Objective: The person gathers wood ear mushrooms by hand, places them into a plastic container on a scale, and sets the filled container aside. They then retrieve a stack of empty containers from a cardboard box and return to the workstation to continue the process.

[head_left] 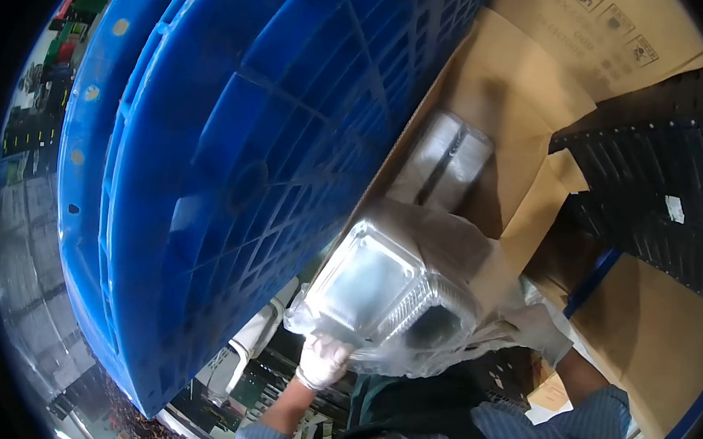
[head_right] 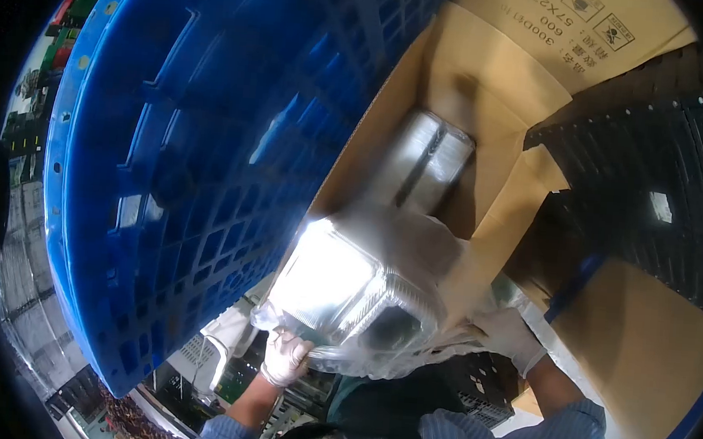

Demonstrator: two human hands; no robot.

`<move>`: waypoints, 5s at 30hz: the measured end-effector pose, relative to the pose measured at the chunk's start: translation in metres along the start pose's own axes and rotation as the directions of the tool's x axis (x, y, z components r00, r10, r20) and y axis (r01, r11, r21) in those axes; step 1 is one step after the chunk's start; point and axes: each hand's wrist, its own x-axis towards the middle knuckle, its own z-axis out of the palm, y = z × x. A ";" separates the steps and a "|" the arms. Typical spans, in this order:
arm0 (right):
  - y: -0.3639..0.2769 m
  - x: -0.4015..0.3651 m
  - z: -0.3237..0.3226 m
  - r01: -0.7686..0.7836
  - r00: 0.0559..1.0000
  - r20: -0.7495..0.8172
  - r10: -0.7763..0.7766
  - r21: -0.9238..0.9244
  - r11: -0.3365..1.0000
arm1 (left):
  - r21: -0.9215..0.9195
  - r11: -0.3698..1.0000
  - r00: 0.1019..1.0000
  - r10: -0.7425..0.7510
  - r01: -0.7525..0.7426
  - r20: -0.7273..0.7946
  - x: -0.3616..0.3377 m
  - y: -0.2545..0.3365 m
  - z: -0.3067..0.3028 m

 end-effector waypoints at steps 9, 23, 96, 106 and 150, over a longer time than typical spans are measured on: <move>0.105 -0.001 0.088 -0.006 0.671 -0.402 0.623 0.838 0.546 | -0.695 -0.495 0.332 -0.632 0.521 0.700 -0.148 -0.057 0.054; -0.039 0.214 0.028 -0.145 0.983 0.066 0.172 0.852 0.503 | -0.844 -0.510 0.435 -0.730 0.169 0.528 -0.007 0.013 0.137; -0.274 -0.041 -0.036 0.537 0.817 -0.306 -0.488 0.712 0.453 | -0.858 -0.247 0.405 -0.913 -0.451 0.050 -0.192 0.072 0.003; -0.434 -0.047 0.003 0.850 0.389 -0.066 -0.919 0.409 0.331 | -0.594 0.065 0.010 -0.992 -0.802 -0.123 -0.344 0.140 0.041; -0.695 -0.484 0.429 0.338 -0.846 0.503 0.176 0.761 -0.553 | -0.360 0.908 -0.743 0.390 0.213 0.544 -0.488 0.474 0.240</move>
